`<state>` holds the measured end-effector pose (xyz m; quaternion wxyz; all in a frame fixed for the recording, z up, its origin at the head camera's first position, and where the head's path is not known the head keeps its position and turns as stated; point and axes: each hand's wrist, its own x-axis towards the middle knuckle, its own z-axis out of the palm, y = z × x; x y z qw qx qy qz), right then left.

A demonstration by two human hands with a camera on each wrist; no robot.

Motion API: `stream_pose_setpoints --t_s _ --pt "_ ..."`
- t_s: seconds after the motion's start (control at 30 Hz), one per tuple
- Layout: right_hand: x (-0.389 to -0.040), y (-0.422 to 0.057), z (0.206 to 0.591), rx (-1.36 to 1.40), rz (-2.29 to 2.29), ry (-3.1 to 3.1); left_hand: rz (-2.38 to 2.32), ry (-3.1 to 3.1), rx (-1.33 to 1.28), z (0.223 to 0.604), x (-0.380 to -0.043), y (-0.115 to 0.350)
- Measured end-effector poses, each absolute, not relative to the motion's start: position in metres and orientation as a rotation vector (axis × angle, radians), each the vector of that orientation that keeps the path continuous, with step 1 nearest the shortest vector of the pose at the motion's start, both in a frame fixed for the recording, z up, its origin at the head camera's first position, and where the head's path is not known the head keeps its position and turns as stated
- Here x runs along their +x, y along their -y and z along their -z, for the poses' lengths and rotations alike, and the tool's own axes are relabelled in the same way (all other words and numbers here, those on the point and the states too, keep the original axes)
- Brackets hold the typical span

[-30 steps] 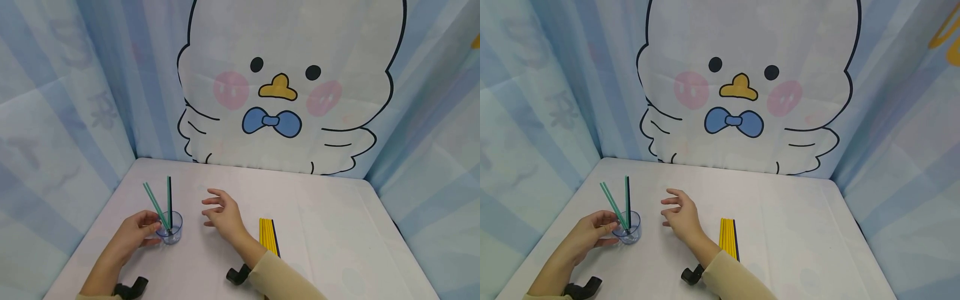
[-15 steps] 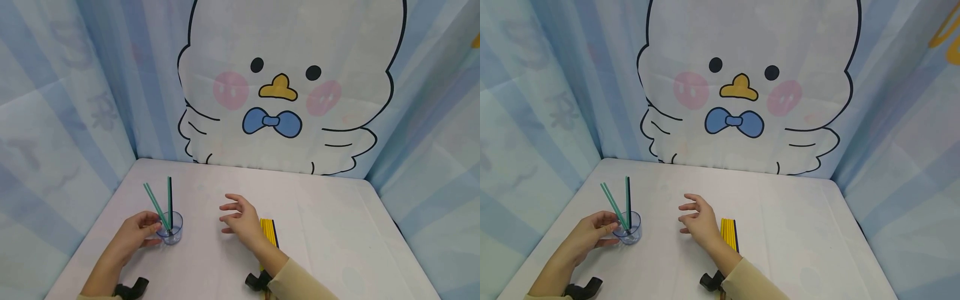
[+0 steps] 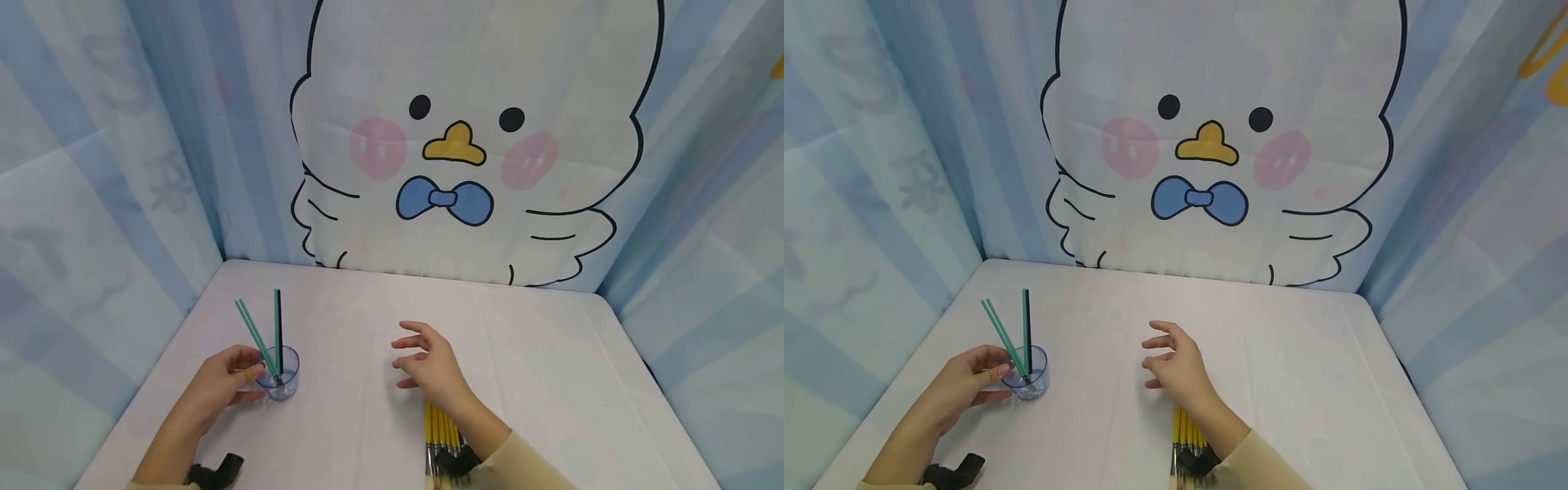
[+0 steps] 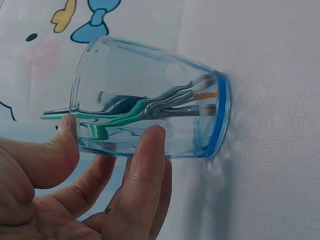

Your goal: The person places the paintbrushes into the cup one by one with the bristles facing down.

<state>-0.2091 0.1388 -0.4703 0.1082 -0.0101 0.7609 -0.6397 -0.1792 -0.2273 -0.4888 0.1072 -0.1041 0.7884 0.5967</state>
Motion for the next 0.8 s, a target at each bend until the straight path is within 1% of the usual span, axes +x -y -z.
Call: stream_pose_setpoints --t_s 0.27,0.8 --pt "-0.204 -0.168 0.471 0.079 1.831 -2.332 -1.757 -2.318 -0.317 0.489 -0.179 0.227" --pt "-0.192 -0.213 0.483 0.264 1.528 -2.530 -1.764 -2.311 -0.316 0.490 -0.180 0.227"
